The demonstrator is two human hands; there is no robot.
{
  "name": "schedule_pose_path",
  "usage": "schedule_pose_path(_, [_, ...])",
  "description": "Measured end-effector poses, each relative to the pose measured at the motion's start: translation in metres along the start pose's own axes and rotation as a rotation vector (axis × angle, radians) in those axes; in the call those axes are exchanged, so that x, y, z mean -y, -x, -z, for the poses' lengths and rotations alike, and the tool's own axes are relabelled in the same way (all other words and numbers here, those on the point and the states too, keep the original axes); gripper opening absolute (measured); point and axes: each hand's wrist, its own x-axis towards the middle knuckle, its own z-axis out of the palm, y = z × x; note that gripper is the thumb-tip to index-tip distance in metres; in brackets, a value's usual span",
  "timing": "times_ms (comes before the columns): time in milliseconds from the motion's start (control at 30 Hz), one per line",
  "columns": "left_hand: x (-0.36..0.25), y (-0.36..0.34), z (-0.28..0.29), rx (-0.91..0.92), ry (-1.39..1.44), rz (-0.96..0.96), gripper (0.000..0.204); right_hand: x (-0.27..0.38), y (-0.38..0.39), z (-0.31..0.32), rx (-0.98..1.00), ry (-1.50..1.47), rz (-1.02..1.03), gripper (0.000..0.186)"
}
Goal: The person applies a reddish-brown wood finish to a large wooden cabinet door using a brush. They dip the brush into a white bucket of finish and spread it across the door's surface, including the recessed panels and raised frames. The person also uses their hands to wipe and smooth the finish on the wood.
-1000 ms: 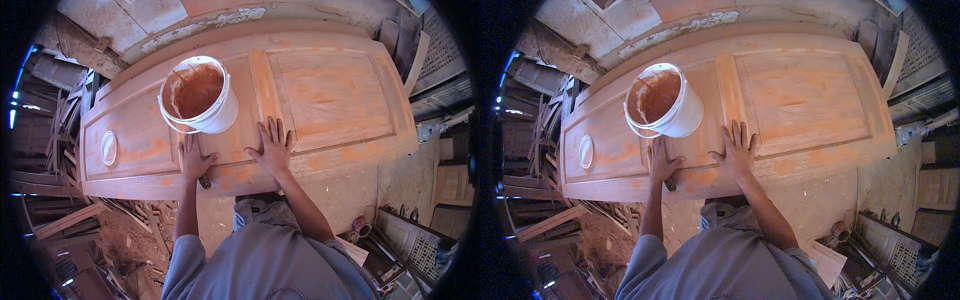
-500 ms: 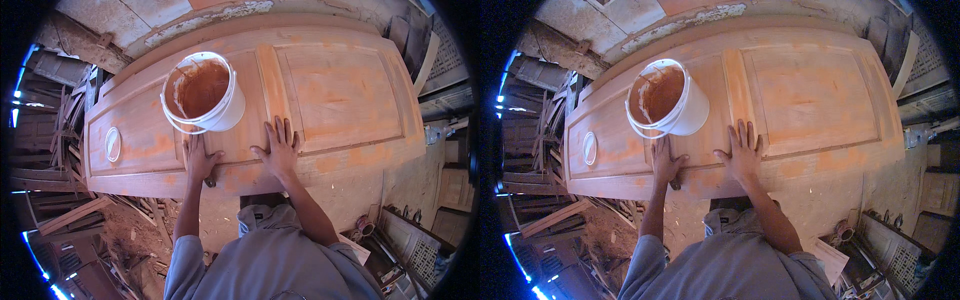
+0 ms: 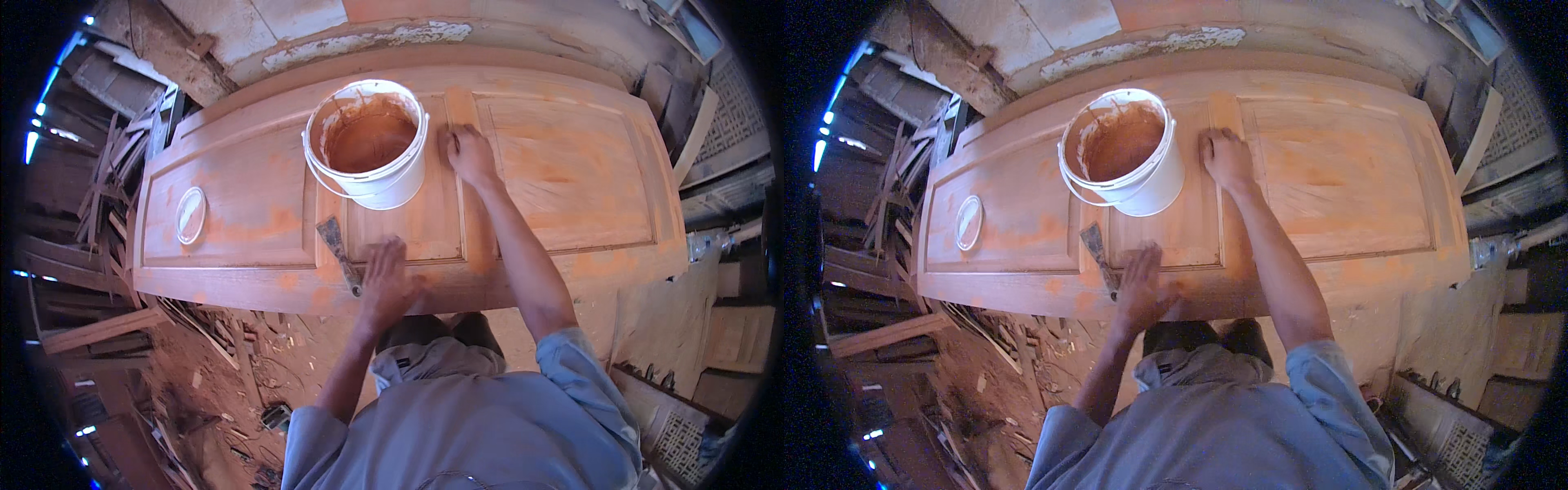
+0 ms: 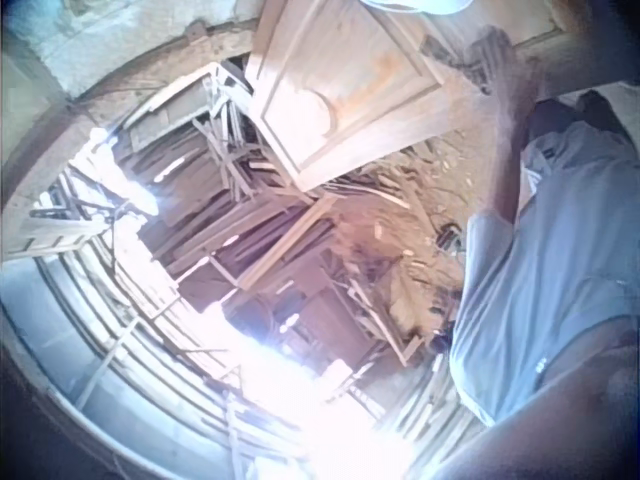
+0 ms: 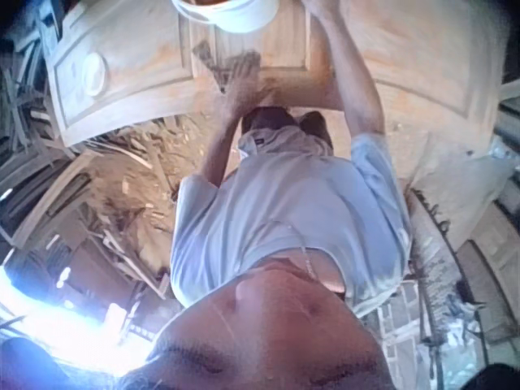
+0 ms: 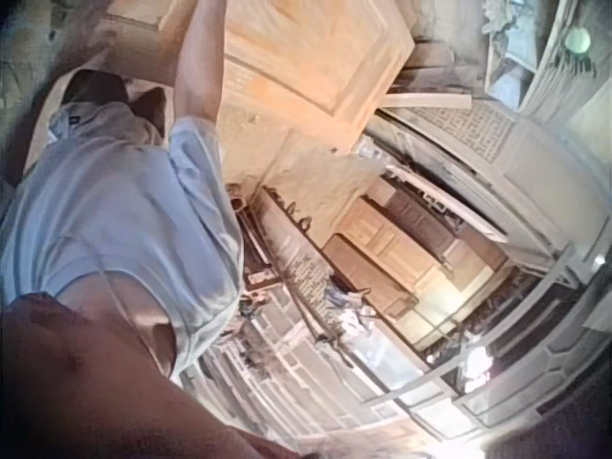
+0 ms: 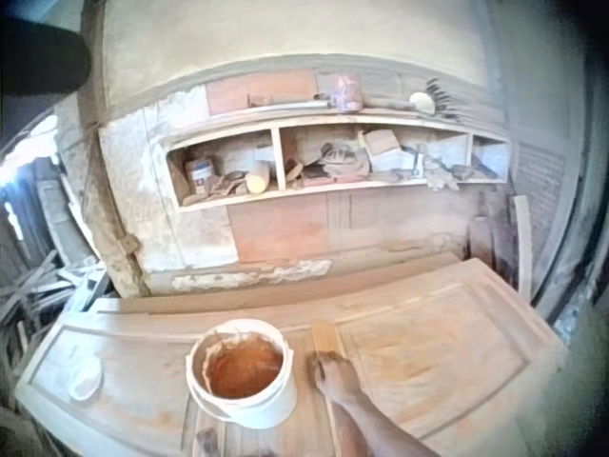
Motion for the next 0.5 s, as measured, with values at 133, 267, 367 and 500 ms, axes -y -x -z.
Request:
schedule_pose_path(133, [-0.031,0.008,-0.034,-0.033,-0.027,-0.013,0.105,-0.017,-0.047,-0.045,0.049,0.097,0.178,0.025])
schedule_pose_path(267, [-0.045,0.006,-0.025,-0.012,0.028,0.073,0.114,-0.023,-0.069,-0.069,0.018,0.127,0.344,0.033])
schedule_pose_path(367, [-0.042,0.010,-0.025,0.009,-0.022,0.107,0.117,-0.016,-0.089,-0.075,0.141,0.199,0.394,0.037])
schedule_pose_path(500, [-0.043,0.000,-0.031,-0.012,-0.020,0.094,0.108,-0.070,-0.148,-0.090,0.377,0.079,0.378,0.037])
